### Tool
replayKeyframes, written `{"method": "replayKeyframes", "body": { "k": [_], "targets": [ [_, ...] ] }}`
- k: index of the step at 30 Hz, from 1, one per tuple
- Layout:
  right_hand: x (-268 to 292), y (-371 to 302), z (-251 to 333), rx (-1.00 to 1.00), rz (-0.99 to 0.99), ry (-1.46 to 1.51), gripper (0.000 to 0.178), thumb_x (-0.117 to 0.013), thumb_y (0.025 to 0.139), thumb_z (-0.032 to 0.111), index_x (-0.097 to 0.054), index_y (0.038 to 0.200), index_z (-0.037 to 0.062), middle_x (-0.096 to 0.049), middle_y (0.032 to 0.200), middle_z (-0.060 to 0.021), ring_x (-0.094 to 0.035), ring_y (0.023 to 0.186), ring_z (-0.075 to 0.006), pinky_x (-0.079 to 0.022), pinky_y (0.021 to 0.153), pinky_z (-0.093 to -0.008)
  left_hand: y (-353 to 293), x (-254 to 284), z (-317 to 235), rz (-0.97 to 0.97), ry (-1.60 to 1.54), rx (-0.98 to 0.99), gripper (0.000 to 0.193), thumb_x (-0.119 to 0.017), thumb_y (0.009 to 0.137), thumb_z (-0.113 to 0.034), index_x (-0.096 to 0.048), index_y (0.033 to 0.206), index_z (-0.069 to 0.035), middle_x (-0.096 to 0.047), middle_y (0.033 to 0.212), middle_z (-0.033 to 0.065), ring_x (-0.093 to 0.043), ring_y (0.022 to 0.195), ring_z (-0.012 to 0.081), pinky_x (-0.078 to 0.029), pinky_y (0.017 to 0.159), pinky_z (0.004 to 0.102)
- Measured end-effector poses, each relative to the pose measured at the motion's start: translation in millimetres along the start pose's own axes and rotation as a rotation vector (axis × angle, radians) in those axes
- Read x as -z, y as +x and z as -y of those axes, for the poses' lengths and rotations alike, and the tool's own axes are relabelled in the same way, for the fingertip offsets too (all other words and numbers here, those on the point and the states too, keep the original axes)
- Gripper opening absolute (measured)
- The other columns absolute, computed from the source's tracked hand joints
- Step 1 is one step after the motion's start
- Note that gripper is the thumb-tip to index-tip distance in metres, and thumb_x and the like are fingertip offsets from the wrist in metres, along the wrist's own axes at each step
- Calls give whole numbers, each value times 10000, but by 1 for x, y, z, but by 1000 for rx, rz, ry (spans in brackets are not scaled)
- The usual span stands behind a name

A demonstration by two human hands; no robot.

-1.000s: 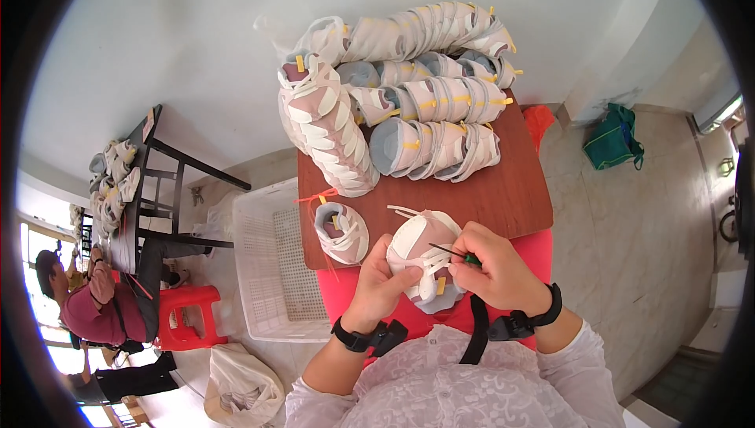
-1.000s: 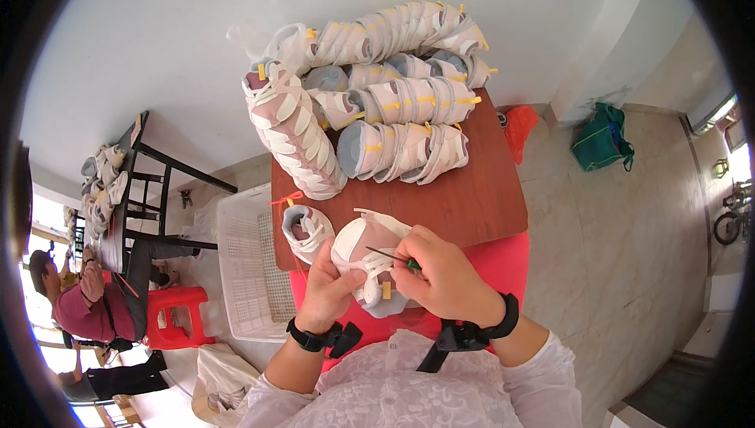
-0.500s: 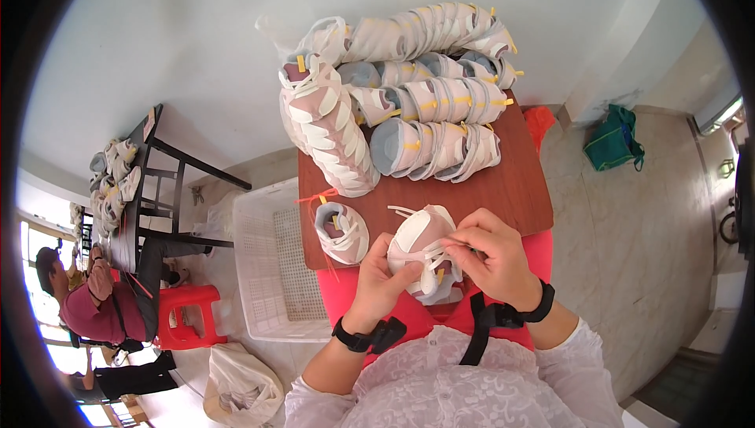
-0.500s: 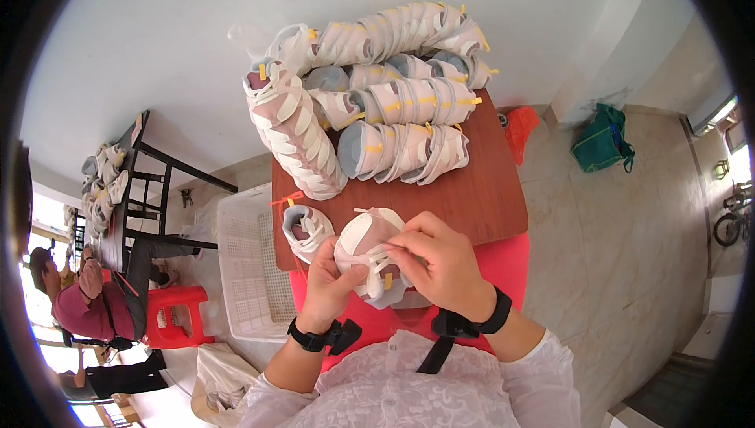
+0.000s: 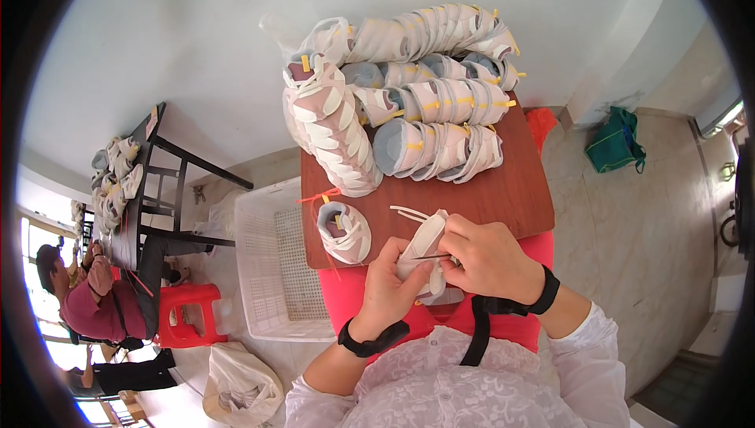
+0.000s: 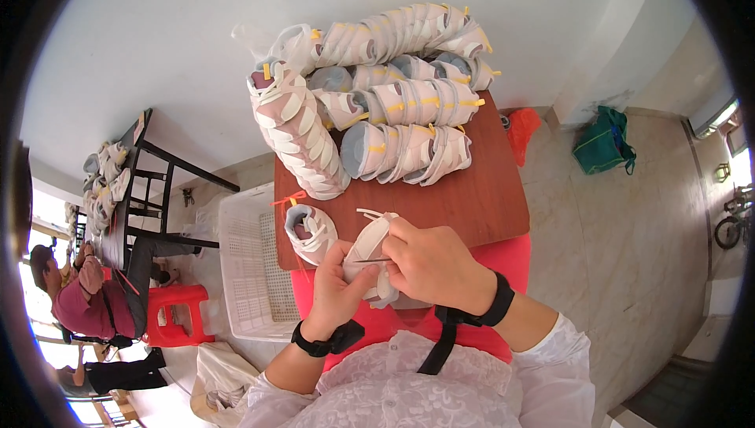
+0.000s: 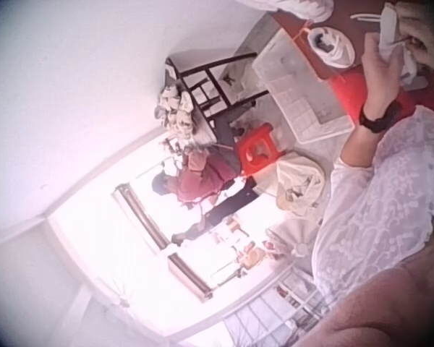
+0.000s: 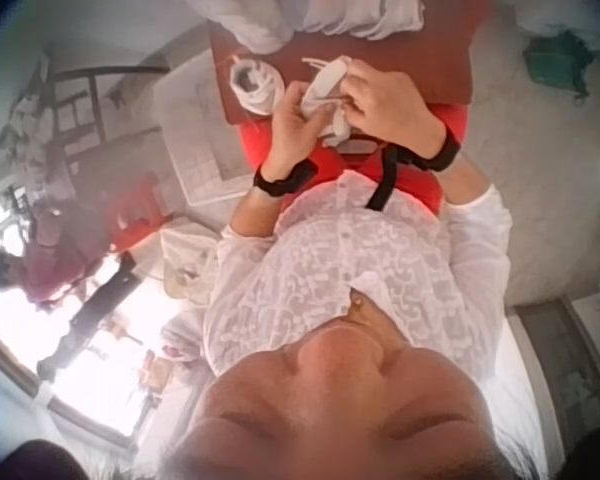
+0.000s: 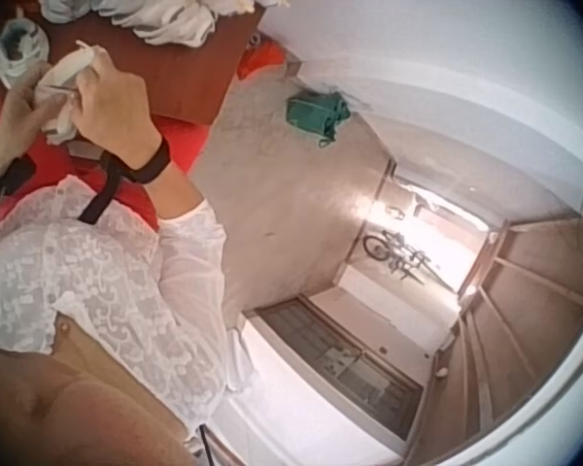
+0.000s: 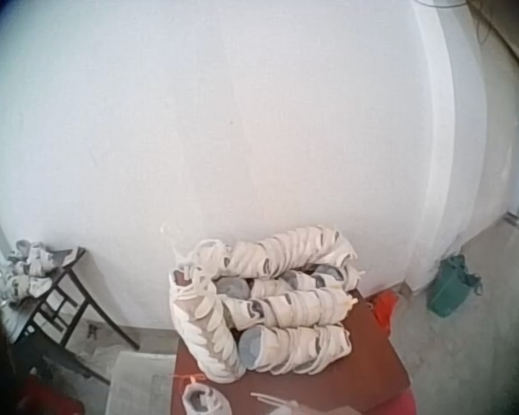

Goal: Lacing shoes and organizing them into a bin in a workshop setting.

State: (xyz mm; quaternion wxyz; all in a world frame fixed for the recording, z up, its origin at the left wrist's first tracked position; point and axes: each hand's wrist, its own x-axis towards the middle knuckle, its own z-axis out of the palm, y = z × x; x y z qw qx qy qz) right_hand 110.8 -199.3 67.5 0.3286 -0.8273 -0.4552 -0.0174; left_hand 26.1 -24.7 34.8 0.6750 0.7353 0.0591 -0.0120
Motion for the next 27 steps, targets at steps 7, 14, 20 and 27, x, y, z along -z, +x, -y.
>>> {"method": "replayKeyframes", "body": {
  "k": [7, 14, 20, 27],
  "targets": [
    [-1, 1, -2, -41, -16, 146, 144, -671, 702, 97, -576, 798, 48, -553, 899, -86, -588, 597, -282, -492, 522, -376, 1, -1, -9, 8, 17, 4, 194, -649, 862, -18, -516, 1004, -30, -617, 899, 25, -568, 785, 53, -486, 671, 223],
    [0, -2, -6, -125, 49, 488, 117, -614, 691, 92, -547, 762, 29, -510, 783, -91, -544, 621, -266, -447, 533, -349, -1, -2, -10, 1, 24, -22, 197, -679, 840, -53, -532, 967, -23, -637, 842, 46, -595, 744, 73, -493, 629, 239],
    [1, -3, -9, -94, 79, 629, 121, -601, 686, 85, -519, 735, 10, -475, 728, -69, -504, 604, -207, -424, 497, -305, -3, 1, -10, 65, 14, 22, 210, -678, 831, -21, -527, 977, -34, -612, 907, 22, -558, 815, 54, -471, 701, 220],
    [-1, -8, -14, -93, 111, 706, 137, -618, 690, 82, -509, 735, 12, -492, 736, -56, -503, 654, -181, -411, 497, -280, -3, 1, -8, 110, 43, -22, 221, -662, 838, -7, -521, 1006, -32, -611, 930, 15, -565, 841, 57, -480, 738, 234]
  ]
}}
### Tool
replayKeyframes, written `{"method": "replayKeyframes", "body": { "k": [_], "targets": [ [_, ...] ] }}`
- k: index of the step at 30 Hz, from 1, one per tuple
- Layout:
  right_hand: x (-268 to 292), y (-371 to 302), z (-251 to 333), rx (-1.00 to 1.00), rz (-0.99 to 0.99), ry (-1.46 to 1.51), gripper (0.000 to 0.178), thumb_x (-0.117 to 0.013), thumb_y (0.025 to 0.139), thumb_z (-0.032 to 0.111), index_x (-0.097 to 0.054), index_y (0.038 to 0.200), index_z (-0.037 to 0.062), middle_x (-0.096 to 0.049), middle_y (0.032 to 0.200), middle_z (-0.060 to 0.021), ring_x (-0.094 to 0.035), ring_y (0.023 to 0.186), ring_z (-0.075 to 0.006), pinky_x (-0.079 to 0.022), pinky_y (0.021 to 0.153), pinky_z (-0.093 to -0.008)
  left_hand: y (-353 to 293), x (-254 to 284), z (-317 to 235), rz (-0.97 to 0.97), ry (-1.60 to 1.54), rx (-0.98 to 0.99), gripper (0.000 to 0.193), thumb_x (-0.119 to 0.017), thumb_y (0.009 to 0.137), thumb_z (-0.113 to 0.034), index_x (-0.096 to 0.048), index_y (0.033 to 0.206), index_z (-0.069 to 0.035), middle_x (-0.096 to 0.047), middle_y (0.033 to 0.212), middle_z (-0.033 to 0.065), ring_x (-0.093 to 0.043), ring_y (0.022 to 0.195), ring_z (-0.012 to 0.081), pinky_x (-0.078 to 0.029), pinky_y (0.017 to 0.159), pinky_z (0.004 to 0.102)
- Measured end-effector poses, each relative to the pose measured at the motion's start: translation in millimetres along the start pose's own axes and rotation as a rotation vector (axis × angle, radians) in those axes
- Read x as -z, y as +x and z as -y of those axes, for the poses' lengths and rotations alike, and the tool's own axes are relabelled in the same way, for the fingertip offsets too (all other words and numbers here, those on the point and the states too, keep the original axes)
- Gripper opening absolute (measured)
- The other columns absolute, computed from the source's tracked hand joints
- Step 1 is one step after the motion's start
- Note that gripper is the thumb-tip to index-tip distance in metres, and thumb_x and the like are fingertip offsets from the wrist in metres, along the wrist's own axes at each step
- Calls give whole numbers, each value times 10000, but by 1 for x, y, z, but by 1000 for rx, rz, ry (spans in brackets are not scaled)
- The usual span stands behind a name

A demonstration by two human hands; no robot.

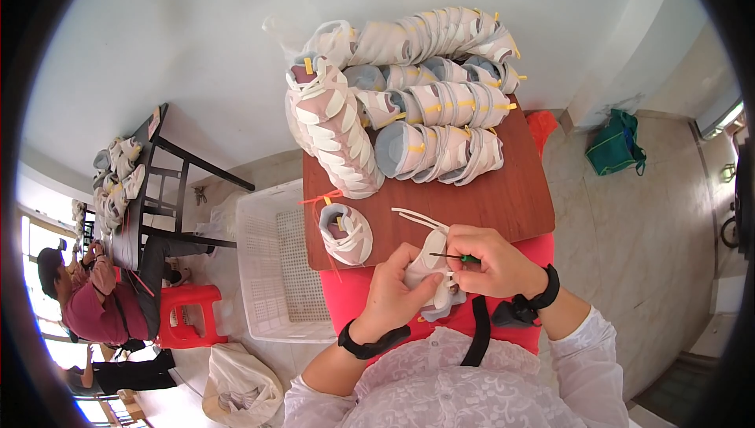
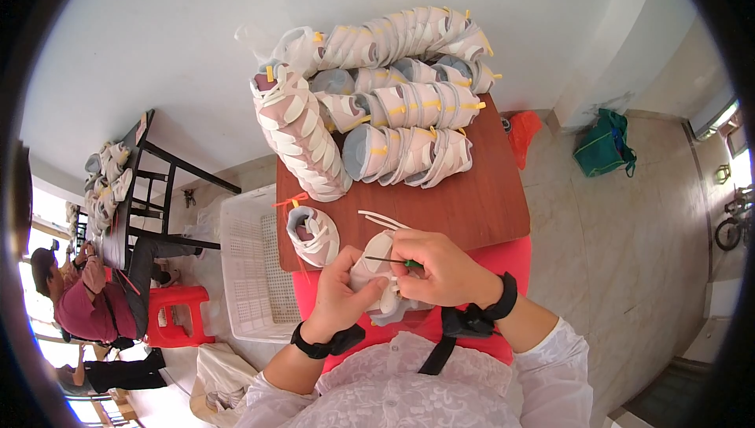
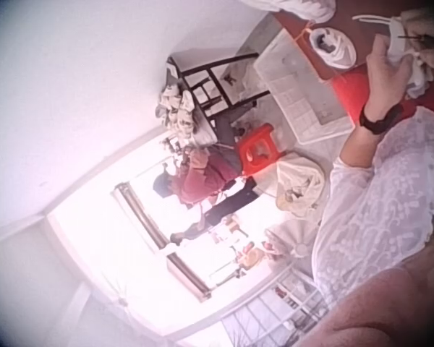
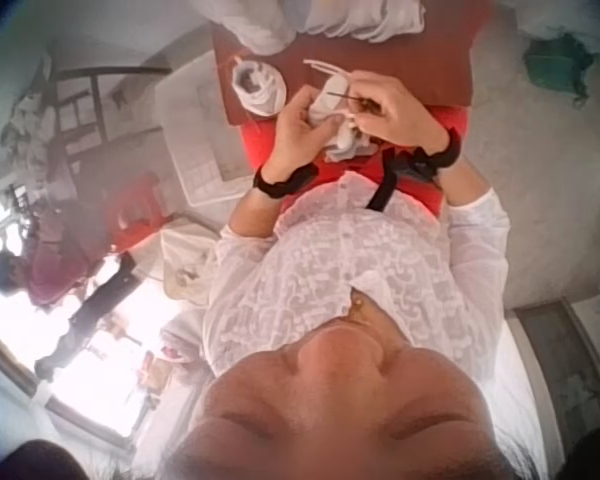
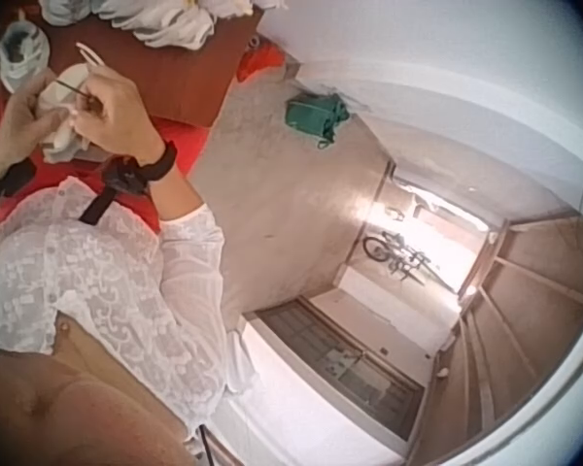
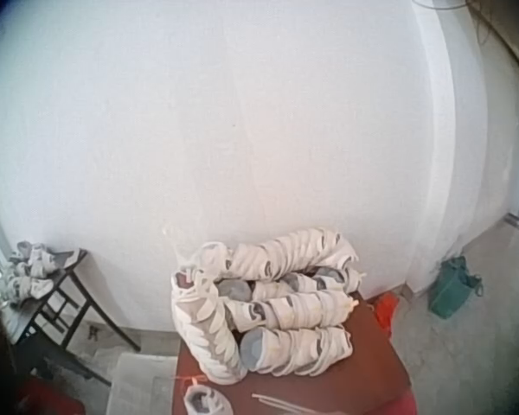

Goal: Lacing shoes and organizing them into a bin in a workshop setting.

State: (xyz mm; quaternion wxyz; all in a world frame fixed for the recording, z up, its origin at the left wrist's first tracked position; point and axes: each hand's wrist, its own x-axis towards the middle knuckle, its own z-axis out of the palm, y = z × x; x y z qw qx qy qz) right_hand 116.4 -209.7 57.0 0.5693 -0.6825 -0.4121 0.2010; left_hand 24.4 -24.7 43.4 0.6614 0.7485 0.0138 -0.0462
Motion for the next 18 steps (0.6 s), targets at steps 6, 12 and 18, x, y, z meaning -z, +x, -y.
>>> {"method": "replayKeyframes", "body": {
  "k": [6, 12, 18],
  "targets": [
    [0, 2, 17, 20, -375, -79, 107, -669, 755, 39, -610, 839, 10, -541, 794, -62, -500, 619, -157, -405, 539, -257, 5, 15, 9, -84, -450, 86, 326, -603, 856, 24, -488, 1158, -16, -620, 1088, 70, -612, 962, 122, -503, 840, 283],
    [-14, -8, 19, -19, -370, -221, 126, -678, 773, 37, -630, 888, 14, -560, 823, -70, -567, 657, -175, -456, 586, -288, 8, 12, 9, -131, -572, 30, 251, -623, 884, -24, -480, 1089, -46, -615, 1038, 49, -601, 918, 88, -511, 801, 260],
    [-21, -9, 9, -83, -459, -201, 151, -699, 741, 56, -606, 853, 16, -560, 822, -82, -586, 693, -223, -473, 613, -318, 5, 11, 18, -83, -667, 41, 510, -612, 854, -7, -399, 1317, -35, -575, 1222, 100, -583, 1097, 196, -473, 947, 358]
  ]
}}
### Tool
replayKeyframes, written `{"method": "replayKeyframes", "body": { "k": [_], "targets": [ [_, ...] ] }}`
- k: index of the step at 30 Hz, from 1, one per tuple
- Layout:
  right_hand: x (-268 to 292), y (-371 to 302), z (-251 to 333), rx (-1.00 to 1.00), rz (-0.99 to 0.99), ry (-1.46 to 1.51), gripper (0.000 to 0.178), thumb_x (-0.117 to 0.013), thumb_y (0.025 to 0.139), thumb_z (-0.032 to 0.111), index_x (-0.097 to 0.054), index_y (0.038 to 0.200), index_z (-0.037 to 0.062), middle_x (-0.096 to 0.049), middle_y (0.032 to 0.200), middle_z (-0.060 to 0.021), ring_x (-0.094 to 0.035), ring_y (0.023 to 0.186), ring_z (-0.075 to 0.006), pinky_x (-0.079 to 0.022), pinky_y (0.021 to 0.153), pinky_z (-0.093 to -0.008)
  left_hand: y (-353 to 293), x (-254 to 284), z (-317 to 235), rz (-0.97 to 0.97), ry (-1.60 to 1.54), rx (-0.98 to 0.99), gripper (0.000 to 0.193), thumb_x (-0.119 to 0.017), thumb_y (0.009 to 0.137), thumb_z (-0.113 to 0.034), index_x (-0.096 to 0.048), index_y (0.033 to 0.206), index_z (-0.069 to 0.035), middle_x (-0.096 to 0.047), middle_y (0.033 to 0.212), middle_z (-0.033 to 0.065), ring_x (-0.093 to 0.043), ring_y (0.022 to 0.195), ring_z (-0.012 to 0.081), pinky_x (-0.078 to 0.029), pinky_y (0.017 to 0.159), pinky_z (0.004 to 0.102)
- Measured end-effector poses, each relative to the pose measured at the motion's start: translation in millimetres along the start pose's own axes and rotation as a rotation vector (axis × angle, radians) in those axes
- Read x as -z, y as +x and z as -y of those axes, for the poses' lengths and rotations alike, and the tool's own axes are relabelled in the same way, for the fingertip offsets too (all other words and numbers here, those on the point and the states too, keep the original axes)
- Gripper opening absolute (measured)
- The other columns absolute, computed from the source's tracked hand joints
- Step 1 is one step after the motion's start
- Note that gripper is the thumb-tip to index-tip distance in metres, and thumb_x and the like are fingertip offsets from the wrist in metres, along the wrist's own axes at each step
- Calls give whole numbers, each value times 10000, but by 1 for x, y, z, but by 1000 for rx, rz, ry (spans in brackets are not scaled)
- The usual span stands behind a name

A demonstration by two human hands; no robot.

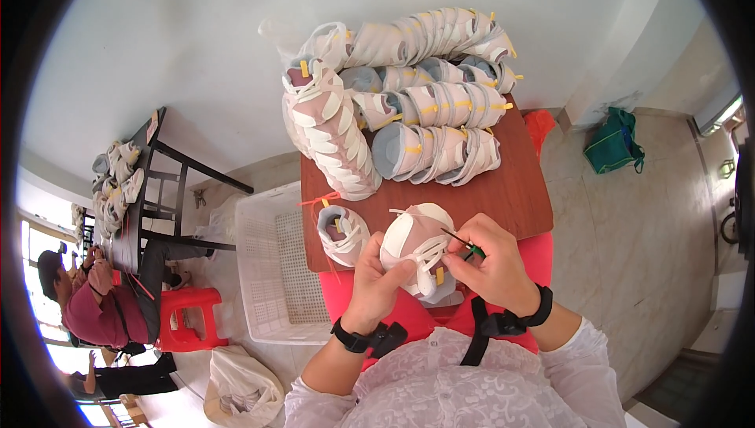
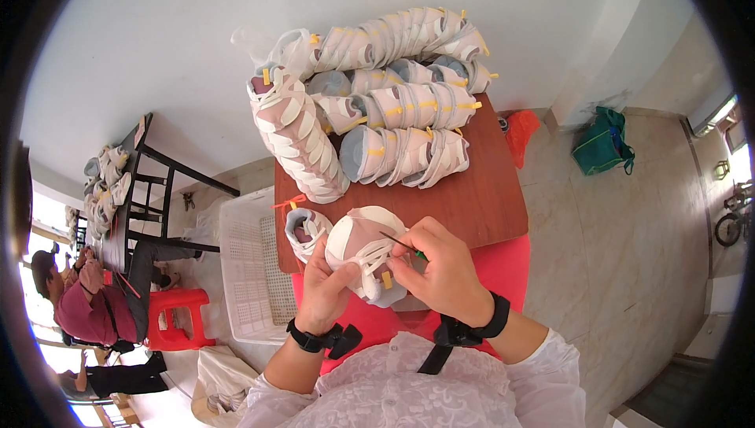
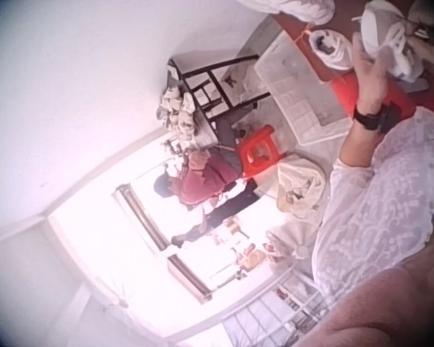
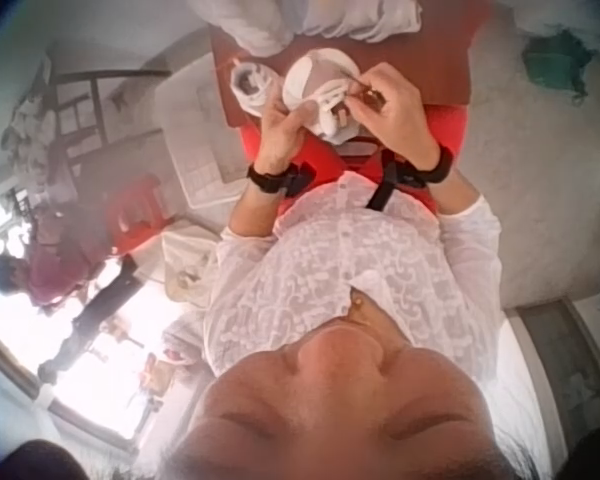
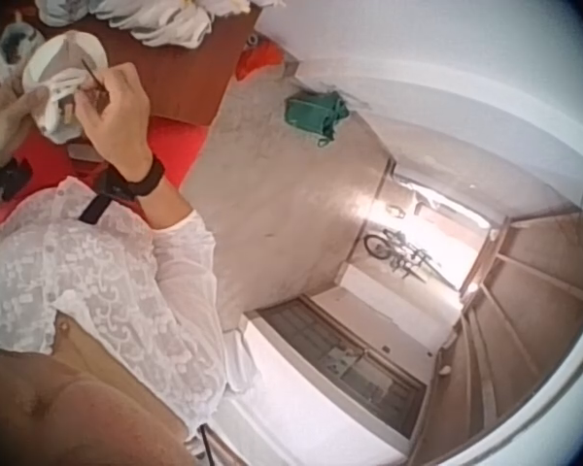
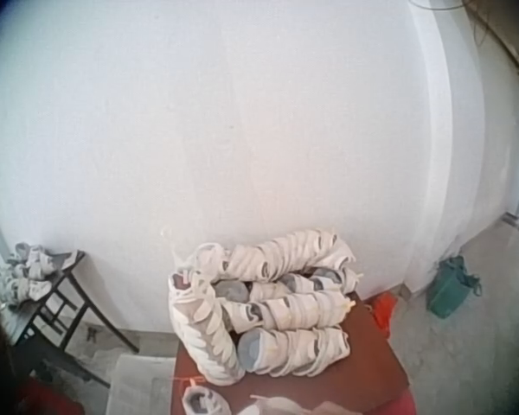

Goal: Lacing shoes and organizing them into a bin in a workshop setting.

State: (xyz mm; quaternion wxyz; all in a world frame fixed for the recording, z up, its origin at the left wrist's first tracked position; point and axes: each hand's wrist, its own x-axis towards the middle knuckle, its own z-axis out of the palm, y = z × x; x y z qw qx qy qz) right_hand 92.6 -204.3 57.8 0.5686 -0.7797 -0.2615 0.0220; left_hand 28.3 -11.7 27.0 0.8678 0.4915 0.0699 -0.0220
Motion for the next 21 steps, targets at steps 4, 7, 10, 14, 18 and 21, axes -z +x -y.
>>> {"method": "replayKeyframes", "body": {
  "k": [4, 7, 10, 14, 18, 21],
  "targets": [
    [-2, -1, -2, -21, -4, 17, 179, -706, 743, 69, -563, 832, 7, -545, 823, -73, -553, 695, -187, -451, 599, -292, 2, -6, 4, 16, -226, -5, 444, -626, 858, -23, -425, 1254, -41, -577, 1199, 96, -583, 1096, 187, -481, 942, 363],
    [-5, -2, -3, -17, -10, 23, 186, -705, 751, 62, -543, 821, 3, -533, 831, -62, -525, 703, -143, -430, 594, -263, 1, -2, 10, 54, -362, 65, 518, -621, 864, -36, -387, 1326, -43, -550, 1252, 98, -550, 1156, 203, -458, 976, 383],
    [-8, -3, -4, 6, -117, 19, 180, -709, 757, 71, -560, 836, 9, -541, 813, -72, -544, 690, -184, -443, 594, -291, 5, -3, 12, 6, -322, 30, 556, -618, 870, -37, -359, 1361, -47, -541, 1271, 102, -538, 1175, 212, -452, 988, 393],
    [-12, -22, -7, -23, -252, -24, 152, -715, 765, 62, -587, 838, 22, -569, 785, -76, -560, 651, -211, -448, 573, -304, 5, -7, 8, -40, -301, -6, 551, -616, 873, -34, -357, 1360, -49, -542, 1271, 104, -540, 1174, 217, -449, 994, 396],
    [-27, -33, -1, 18, -137, -44, 194, -744, 757, 119, -608, 860, 29, -611, 830, -87, -622, 674, -236, -495, 562, -319, 4, -12, 17, -55, -233, -38, 585, -616, 873, -62, -335, 1386, -50, -499, 1329, 111, -512, 1208, 238, -419, 1021, 409],
    [-30, -35, -6, 17, -175, -131, 229, -744, 756, 148, -606, 894, 28, -618, 860, -105, -637, 696, -267, -515, 577, -334, -1, -12, 31, -28, -281, 7, 624, -620, 881, -127, -310, 1415, -43, -468, 1369, 118, -482, 1245, 254, -392, 1044, 417]
  ]
}}
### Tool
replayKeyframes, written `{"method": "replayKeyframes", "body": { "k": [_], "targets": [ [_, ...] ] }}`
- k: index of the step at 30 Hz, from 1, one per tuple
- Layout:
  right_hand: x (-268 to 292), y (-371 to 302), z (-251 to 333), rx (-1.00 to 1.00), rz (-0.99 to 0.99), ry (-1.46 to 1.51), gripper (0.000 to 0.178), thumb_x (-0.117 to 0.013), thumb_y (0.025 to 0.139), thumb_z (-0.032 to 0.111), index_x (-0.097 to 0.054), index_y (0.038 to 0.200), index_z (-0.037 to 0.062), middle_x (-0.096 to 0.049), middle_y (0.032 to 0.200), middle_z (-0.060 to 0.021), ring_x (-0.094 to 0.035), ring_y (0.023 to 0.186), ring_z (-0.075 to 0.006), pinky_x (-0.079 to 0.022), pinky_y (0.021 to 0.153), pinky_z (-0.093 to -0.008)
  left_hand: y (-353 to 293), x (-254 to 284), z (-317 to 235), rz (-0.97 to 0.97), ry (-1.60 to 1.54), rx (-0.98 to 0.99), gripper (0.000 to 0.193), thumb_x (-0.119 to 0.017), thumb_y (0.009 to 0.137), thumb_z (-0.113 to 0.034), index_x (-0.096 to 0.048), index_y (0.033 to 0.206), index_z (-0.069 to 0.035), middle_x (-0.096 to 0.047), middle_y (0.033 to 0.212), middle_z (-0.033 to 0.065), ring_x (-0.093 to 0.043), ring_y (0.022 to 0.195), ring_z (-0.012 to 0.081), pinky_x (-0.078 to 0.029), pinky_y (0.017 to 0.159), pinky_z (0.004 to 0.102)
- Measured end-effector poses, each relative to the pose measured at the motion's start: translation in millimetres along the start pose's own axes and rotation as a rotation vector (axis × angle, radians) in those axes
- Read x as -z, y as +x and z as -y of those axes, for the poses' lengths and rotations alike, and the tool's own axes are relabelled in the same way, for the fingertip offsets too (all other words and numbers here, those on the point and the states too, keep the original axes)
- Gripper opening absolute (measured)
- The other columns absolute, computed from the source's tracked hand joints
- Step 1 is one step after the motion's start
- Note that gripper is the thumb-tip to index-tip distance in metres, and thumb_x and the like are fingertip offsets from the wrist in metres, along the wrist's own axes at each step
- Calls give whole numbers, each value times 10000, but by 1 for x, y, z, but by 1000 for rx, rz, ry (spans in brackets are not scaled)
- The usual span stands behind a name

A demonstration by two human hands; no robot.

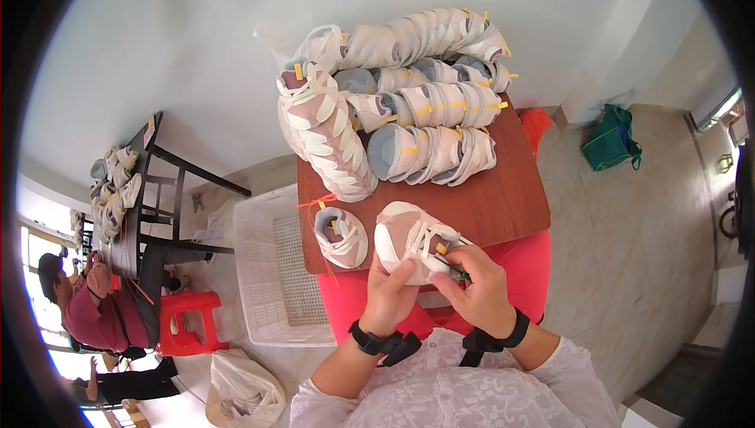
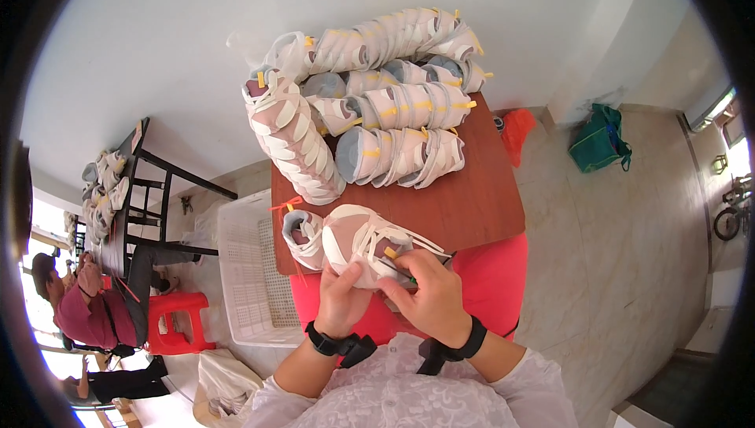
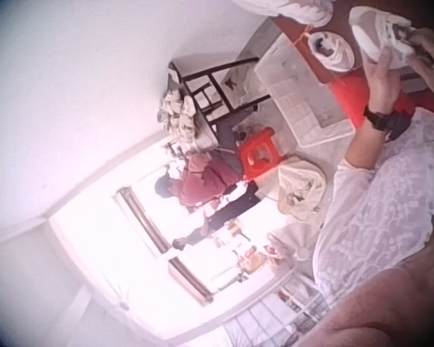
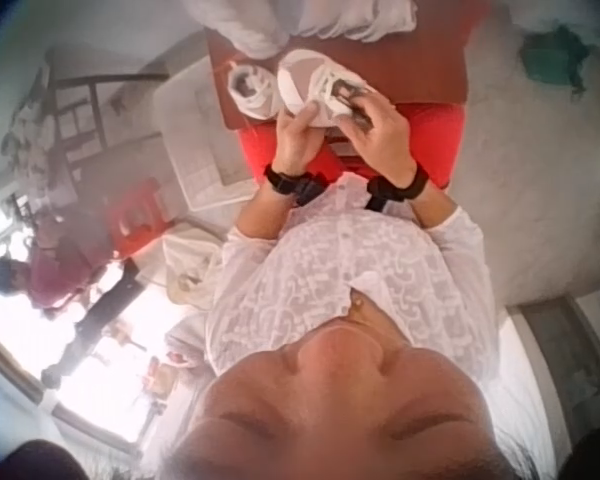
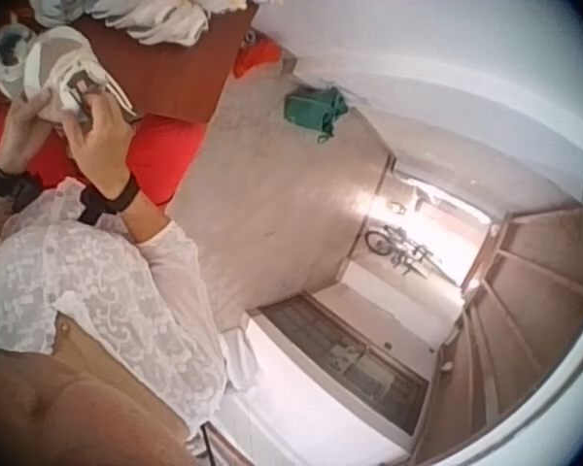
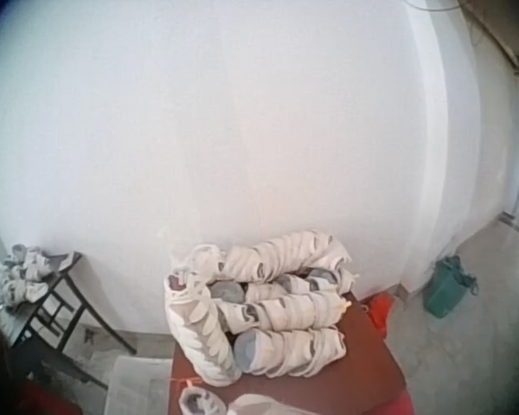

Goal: Lacing shoes and organizing them into a bin in a workshop setting.

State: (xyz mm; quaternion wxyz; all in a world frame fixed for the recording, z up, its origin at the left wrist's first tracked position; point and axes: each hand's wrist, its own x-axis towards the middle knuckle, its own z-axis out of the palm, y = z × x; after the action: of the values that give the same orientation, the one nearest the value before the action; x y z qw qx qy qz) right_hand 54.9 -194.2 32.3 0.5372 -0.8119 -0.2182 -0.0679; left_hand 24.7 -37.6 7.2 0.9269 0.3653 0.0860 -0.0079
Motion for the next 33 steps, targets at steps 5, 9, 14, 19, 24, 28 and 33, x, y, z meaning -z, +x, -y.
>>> {"method": "replayKeyframes", "body": {
  "k": [5, 9, 14, 19, 24, 28, 33],
  "targets": [
    [11, 5, -16, 84, -1, -23, 200, -712, 745, 123, -586, 872, 33, -625, 900, -100, -628, 692, -279, -510, 564, -336, -1, 5, -5, 179, -306, 59, 647, -612, 907, -254, -303, 1424, -18, -447, 1394, 136, -472, 1258, 244, -397, 1038, 413],
    [33, 16, -12, 185, 252, -200, 205, -706, 698, 59, -568, 842, 14, -646, 949, -108, -649, 720, -272, -513, 581, -320, 4, 13, -30, 81, 160, 297, 583, -596, 924, -231, -352, 1400, 1, -494, 1361, 115, -500, 1233, 234, -399, 1036, 401],
    [33, 25, -22, 102, 138, -46, 176, -660, 696, 26, -561, 841, 13, -646, 815, -96, -631, 641, -257, -497, 542, -321, 2, 10, -18, 105, -138, 259, 446, -590, 916, -103, -437, 1328, -25, -552, 1287, 96, -549, 1174, 220, -430, 1008, 390],
    [40, 27, -15, -77, 279, 153, 179, -649, 700, 50, -568, 858, 24, -629, 761, -103, -611, 616, -274, -481, 547, -335, -3, 8, -12, 90, -181, 299, 464, -574, 908, -82, -420, 1343, -32, -550, 1285, 103, -553, 1162, 216, -421, 1017, 388],
    [53, 42, -18, 107, 471, 33, 212, -653, 723, 94, -556, 901, 29, -613, 740, -120, -608, 626, -295, -472, 560, -357, 6, 12, -23, 166, -129, 422, 544, -600, 922, -188, -378, 1377, 9, -546, 1280, 113, -561, 1137, 202, -431, 1000, 353],
    [48, 47, -16, 73, 473, 116, 256, -674, 761, 146, -512, 934, 47, -642, 794, -120, -627, 664, -302, -474, 587, -377, 5, 8, -20, 28, 85, 428, 505, -624, 922, -227, -434, 1331, -1, -552, 1277, 99, -562, 1134, 200, -455, 975, 357],
    [49, 45, -16, -87, 475, 90, 257, -687, 794, 170, -499, 926, 55, -653, 819, -119, -644, 702, -297, -484, 620, -384, -4, 2, -8, -38, 25, 369, 433, -597, 935, -177, -456, 1317, -27, -559, 1270, 86, -554, 1146, 199, -441, 992, 374]
  ]
}}
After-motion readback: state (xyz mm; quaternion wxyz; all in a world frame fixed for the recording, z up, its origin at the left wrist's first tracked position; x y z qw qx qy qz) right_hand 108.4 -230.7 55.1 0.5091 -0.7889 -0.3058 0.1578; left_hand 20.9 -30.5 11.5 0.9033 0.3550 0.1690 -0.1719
